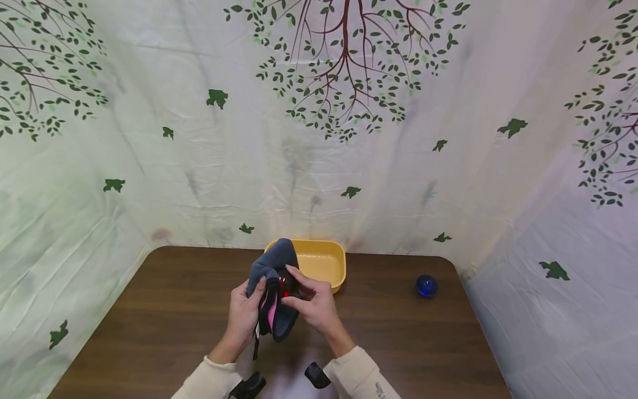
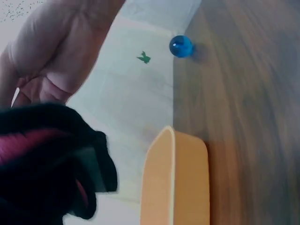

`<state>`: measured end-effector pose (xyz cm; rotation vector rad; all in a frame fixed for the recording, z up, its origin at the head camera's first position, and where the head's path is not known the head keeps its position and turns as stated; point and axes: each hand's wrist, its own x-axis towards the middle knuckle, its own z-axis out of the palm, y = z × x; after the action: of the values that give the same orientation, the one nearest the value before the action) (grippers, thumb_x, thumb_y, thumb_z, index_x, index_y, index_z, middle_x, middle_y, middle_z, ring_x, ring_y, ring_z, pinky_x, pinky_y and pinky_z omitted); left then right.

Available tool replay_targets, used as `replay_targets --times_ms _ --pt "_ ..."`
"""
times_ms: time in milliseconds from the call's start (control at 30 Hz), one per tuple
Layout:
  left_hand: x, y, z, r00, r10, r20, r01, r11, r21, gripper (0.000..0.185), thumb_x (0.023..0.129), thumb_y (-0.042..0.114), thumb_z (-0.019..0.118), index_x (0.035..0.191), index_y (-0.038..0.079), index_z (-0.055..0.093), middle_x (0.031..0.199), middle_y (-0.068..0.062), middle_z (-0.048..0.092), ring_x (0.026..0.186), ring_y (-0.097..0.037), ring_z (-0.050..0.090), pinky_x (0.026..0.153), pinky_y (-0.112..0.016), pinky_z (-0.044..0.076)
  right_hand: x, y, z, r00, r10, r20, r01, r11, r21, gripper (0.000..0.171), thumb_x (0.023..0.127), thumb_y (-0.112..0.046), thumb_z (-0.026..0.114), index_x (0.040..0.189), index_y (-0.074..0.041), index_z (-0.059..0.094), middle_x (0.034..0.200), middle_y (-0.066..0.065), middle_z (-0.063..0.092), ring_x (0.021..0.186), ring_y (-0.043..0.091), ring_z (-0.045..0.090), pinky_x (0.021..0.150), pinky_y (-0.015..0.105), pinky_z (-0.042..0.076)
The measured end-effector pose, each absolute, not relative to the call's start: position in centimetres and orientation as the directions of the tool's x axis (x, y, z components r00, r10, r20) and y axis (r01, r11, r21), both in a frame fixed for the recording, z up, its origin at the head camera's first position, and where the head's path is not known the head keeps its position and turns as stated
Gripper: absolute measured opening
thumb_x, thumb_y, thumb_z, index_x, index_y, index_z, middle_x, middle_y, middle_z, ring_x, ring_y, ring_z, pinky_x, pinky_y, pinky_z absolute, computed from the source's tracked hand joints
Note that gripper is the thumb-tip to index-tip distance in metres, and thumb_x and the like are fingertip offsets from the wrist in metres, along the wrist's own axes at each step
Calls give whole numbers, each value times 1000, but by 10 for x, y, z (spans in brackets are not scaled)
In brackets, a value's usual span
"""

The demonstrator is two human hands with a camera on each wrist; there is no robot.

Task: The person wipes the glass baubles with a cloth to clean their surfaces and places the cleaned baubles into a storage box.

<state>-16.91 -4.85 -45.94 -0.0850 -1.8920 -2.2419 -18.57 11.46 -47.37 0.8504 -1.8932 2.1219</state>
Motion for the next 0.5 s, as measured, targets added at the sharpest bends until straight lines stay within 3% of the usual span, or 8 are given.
replay_targets --times_ms 100,167,300,400,500 --pt "-168 -47 -462 -967 -124 223 236 -105 966 21 93 2 61 101 -17 63 76 4 68 70 -6 61 66 -20 53 -185 113 -472 -861 -206 465 -443 -143 -885 53 81 7 72 130 13 52 127 31 54 112 18 60 89 31 50" --pt "-167 -46 -464 -950 -121 287 295 -53 954 20 90 -1 64 104 -16 64 84 -5 71 75 -4 63 70 -19 53 -185 112 -471 -898 -175 405 -388 -121 -914 49 84 3 70 129 12 53 125 30 56 107 16 62 85 30 53" --pt "-167 -45 -469 -905 -63 421 420 24 907 43 83 -4 70 125 -7 60 117 -20 65 102 -8 63 86 -18 50 -184 109 -468 -955 -98 280 -272 -84 -959 36 93 -8 63 123 11 59 114 28 63 93 13 68 72 30 57" --pt "-168 -45 -471 -878 -26 477 476 31 879 56 80 -6 72 133 -2 54 133 -18 55 120 -17 55 95 -21 45 -183 107 -466 -970 -70 235 -230 -62 -971 32 95 -13 61 118 10 63 106 27 66 86 12 69 67 31 58" --pt "-169 -46 -470 -883 -38 469 468 30 883 54 80 -6 71 132 -2 55 134 -17 54 122 -17 53 96 -21 43 -183 107 -465 -965 -94 244 -236 -92 -967 33 95 -11 61 120 10 61 112 27 64 92 14 68 71 31 57"
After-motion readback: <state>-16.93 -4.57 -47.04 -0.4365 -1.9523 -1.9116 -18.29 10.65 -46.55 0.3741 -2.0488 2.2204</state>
